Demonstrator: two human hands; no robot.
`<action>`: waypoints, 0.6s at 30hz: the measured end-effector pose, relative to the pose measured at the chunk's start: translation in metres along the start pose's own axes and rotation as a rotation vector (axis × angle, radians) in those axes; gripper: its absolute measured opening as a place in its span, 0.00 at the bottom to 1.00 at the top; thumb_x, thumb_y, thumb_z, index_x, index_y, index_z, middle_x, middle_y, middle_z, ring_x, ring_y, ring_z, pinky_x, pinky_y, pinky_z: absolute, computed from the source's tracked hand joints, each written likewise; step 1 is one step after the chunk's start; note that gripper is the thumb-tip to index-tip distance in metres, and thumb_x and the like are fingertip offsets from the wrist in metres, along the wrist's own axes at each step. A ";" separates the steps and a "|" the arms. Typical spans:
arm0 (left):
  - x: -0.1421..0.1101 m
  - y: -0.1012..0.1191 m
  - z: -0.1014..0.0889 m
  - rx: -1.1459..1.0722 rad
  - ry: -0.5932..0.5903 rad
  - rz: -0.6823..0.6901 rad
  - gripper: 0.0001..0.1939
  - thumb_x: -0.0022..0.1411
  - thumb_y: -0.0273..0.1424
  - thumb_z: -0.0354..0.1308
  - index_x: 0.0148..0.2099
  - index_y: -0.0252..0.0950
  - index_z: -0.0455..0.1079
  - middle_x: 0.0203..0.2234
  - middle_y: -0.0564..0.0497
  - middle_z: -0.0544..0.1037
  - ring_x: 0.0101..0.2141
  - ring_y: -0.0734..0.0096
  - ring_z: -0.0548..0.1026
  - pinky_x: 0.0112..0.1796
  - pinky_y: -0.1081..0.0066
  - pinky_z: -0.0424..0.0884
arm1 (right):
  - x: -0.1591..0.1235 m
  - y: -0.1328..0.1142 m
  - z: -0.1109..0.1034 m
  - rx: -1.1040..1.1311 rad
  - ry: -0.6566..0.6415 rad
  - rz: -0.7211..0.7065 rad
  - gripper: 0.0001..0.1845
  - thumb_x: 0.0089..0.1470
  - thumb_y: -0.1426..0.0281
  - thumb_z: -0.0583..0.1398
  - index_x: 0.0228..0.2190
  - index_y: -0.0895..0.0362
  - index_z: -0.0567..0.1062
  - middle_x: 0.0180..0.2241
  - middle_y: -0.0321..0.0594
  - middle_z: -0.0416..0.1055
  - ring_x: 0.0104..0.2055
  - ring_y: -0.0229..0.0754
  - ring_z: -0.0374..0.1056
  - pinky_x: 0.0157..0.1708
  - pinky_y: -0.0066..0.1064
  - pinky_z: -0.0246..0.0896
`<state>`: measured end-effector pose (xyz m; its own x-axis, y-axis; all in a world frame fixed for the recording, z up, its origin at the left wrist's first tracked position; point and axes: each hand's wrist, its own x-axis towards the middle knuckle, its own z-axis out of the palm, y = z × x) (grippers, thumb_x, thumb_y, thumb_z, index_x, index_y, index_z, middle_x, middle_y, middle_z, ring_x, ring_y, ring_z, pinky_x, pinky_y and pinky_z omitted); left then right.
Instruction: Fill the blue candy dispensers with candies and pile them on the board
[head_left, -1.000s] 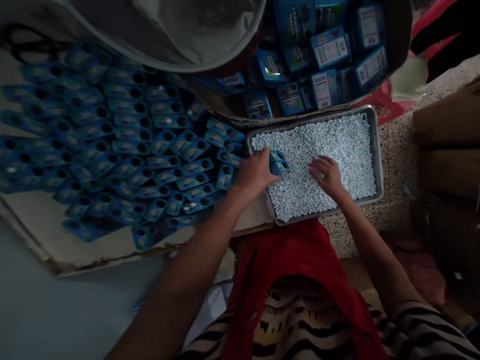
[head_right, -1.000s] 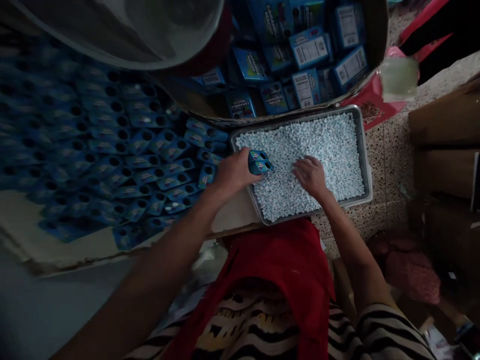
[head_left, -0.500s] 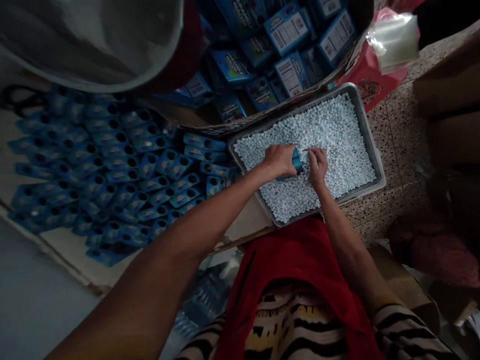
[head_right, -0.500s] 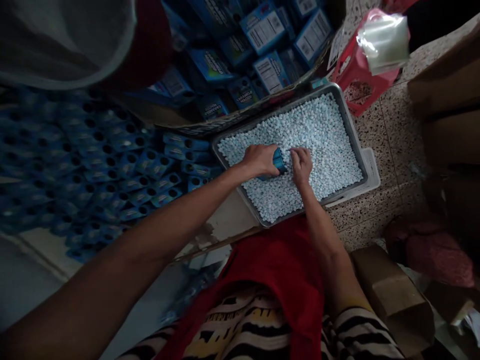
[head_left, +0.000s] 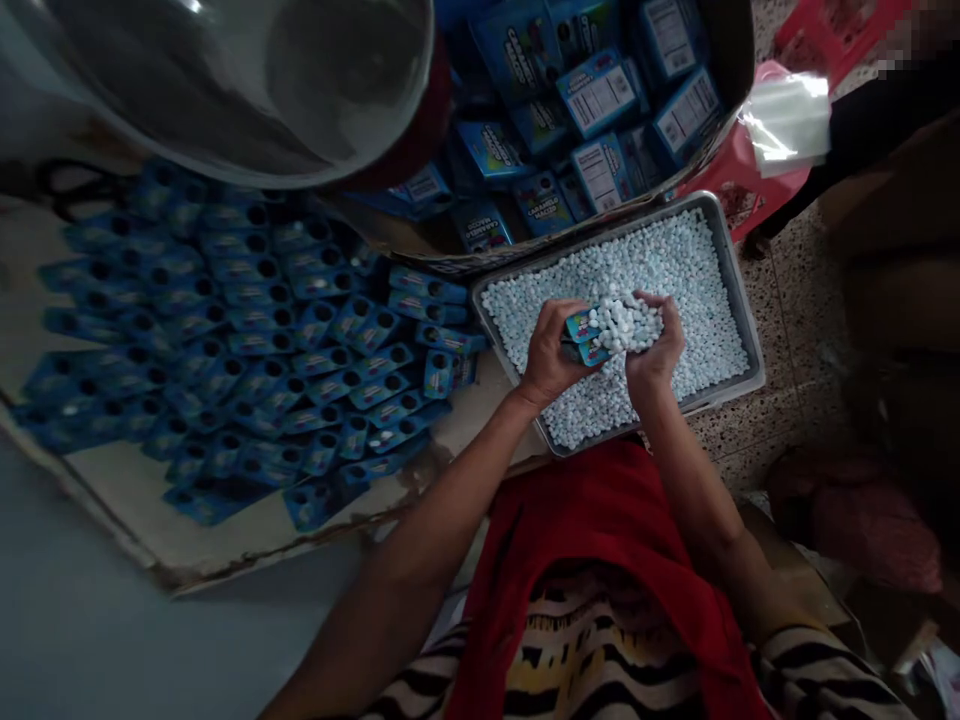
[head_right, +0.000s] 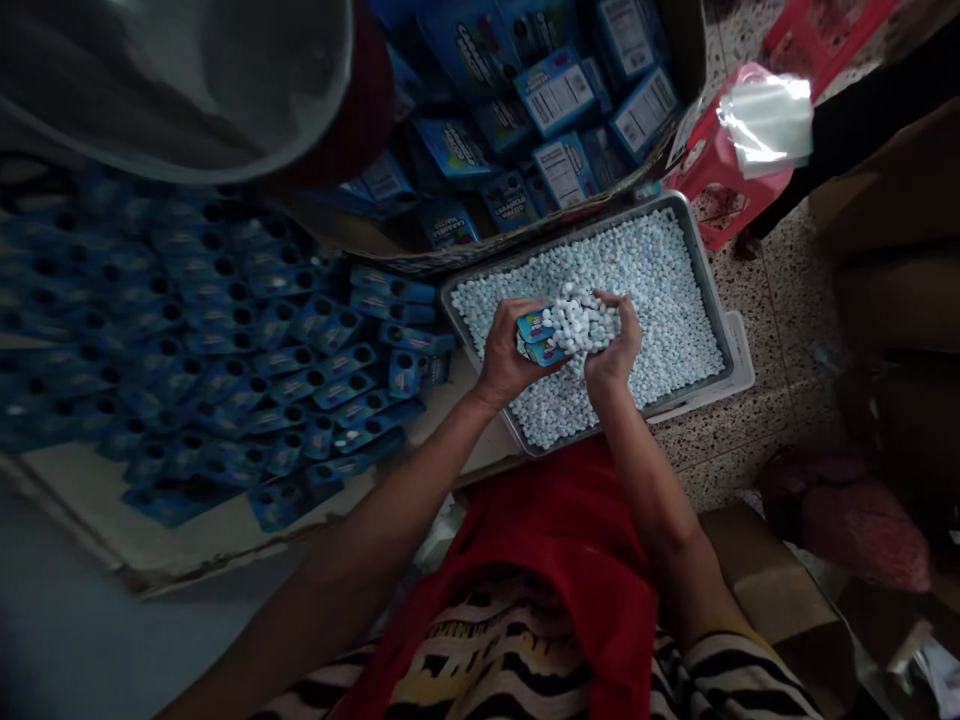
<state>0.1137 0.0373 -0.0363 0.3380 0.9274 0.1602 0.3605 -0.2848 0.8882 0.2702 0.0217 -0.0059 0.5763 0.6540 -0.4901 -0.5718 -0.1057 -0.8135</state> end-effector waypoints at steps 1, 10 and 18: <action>-0.003 -0.002 0.001 0.002 0.028 0.032 0.40 0.50 0.53 0.79 0.57 0.39 0.70 0.51 0.43 0.78 0.54 0.50 0.78 0.57 0.53 0.76 | 0.007 0.002 -0.001 0.095 -0.003 0.106 0.16 0.64 0.55 0.58 0.32 0.52 0.76 0.38 0.39 0.81 0.44 0.43 0.79 0.53 0.42 0.76; -0.028 -0.026 -0.023 0.090 0.013 -0.046 0.36 0.56 0.51 0.76 0.60 0.40 0.70 0.51 0.46 0.79 0.51 0.53 0.80 0.52 0.56 0.77 | 0.034 0.007 -0.025 0.376 -0.127 0.579 0.07 0.65 0.64 0.62 0.36 0.52 0.74 0.32 0.34 0.81 0.30 0.34 0.77 0.23 0.22 0.68; -0.027 -0.029 -0.009 0.117 -0.066 -0.088 0.36 0.50 0.39 0.79 0.59 0.41 0.71 0.51 0.47 0.80 0.51 0.52 0.79 0.54 0.56 0.76 | 0.016 -0.017 -0.013 0.281 -0.273 0.423 0.10 0.64 0.57 0.64 0.39 0.50 0.78 0.34 0.34 0.80 0.35 0.39 0.76 0.34 0.31 0.73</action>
<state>0.0861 0.0230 -0.0620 0.3557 0.9332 0.0513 0.4891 -0.2327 0.8406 0.2966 0.0245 -0.0040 0.1139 0.7715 -0.6260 -0.8743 -0.2214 -0.4319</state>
